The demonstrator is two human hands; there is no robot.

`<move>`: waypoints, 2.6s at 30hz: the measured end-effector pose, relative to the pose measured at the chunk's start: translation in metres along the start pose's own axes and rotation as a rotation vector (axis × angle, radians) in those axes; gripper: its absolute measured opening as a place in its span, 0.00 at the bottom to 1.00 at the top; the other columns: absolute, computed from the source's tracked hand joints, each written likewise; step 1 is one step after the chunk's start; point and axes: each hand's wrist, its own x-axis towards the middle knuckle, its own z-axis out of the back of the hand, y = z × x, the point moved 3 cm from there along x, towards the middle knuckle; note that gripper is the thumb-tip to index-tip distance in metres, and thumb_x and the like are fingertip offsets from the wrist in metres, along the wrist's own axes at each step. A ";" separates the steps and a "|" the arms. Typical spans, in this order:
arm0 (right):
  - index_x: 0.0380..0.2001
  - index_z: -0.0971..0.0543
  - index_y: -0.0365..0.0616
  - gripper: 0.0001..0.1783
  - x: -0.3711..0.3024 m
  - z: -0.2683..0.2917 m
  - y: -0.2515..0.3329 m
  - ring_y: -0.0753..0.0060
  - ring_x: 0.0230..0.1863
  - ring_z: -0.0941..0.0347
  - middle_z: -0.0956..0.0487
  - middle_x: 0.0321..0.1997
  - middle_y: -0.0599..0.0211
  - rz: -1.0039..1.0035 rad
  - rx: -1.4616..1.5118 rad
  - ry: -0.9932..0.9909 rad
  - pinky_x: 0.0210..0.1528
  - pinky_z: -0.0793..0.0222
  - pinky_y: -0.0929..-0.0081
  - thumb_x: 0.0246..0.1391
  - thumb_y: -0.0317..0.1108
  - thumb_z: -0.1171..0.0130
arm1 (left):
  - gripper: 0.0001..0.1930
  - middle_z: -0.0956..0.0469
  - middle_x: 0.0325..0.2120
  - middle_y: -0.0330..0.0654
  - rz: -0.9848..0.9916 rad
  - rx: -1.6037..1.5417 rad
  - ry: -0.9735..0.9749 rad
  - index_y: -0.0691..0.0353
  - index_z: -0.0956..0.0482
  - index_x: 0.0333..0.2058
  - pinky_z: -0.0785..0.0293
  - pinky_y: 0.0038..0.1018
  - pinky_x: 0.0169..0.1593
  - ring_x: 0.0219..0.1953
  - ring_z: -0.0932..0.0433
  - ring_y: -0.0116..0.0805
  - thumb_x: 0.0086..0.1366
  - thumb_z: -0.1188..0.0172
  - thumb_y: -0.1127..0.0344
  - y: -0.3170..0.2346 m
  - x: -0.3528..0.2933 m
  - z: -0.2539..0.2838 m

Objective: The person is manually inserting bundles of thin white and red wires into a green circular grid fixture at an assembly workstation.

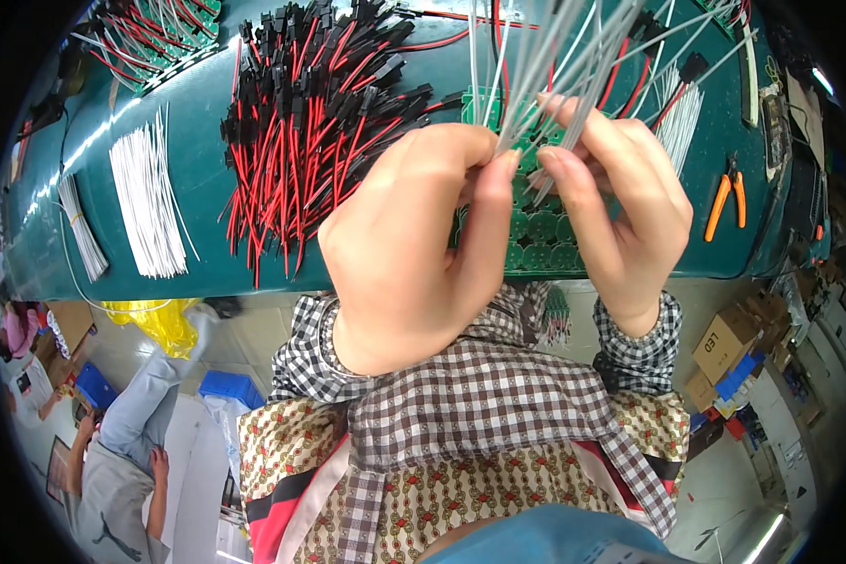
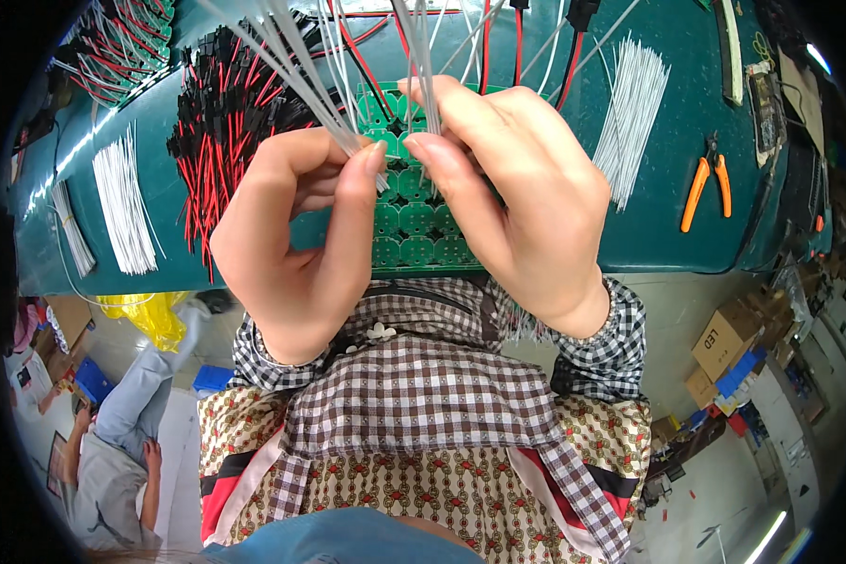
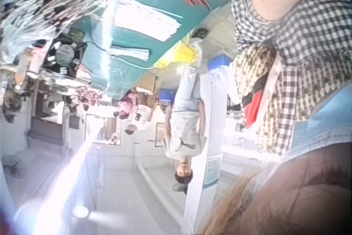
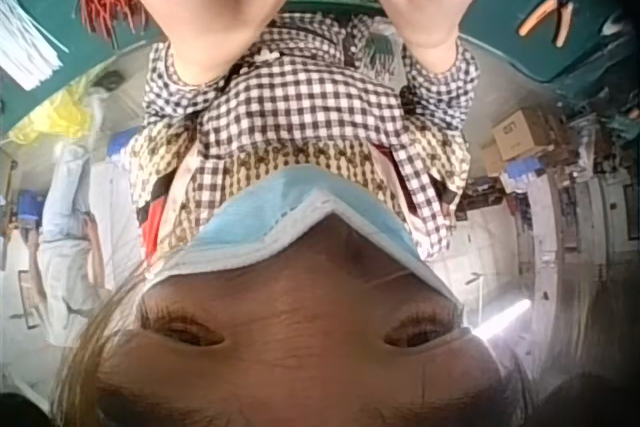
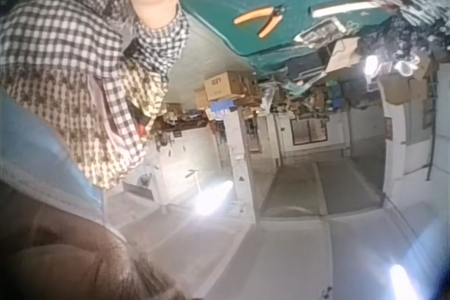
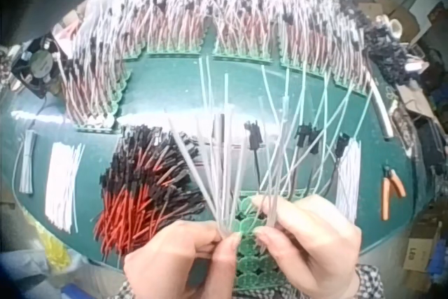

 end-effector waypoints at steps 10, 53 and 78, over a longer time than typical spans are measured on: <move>0.41 0.22 0.33 0.14 -0.003 -0.001 -0.001 0.76 0.27 0.24 0.21 0.33 0.61 -0.122 0.185 -0.117 0.27 0.28 0.81 0.49 0.21 0.36 | 0.06 0.21 0.28 0.43 0.067 -0.064 0.006 0.72 0.27 0.34 0.25 0.17 0.34 0.29 0.22 0.22 0.59 0.39 0.81 -0.001 0.001 0.000; 0.30 0.24 0.32 0.07 -0.023 0.005 -0.014 0.75 0.27 0.22 0.20 0.31 0.59 -0.176 0.277 -0.286 0.27 0.24 0.83 0.48 0.20 0.35 | 0.05 0.22 0.29 0.42 0.144 -0.198 0.042 0.72 0.26 0.35 0.23 0.17 0.34 0.30 0.20 0.24 0.61 0.40 0.80 -0.003 -0.006 -0.012; 0.35 0.22 0.32 0.11 -0.019 0.003 -0.012 0.76 0.28 0.22 0.21 0.31 0.59 -0.187 0.268 -0.268 0.28 0.24 0.82 0.46 0.19 0.34 | 0.07 0.21 0.25 0.45 0.035 -0.167 -0.080 0.68 0.26 0.30 0.23 0.22 0.28 0.23 0.22 0.31 0.55 0.36 0.81 0.001 -0.004 -0.019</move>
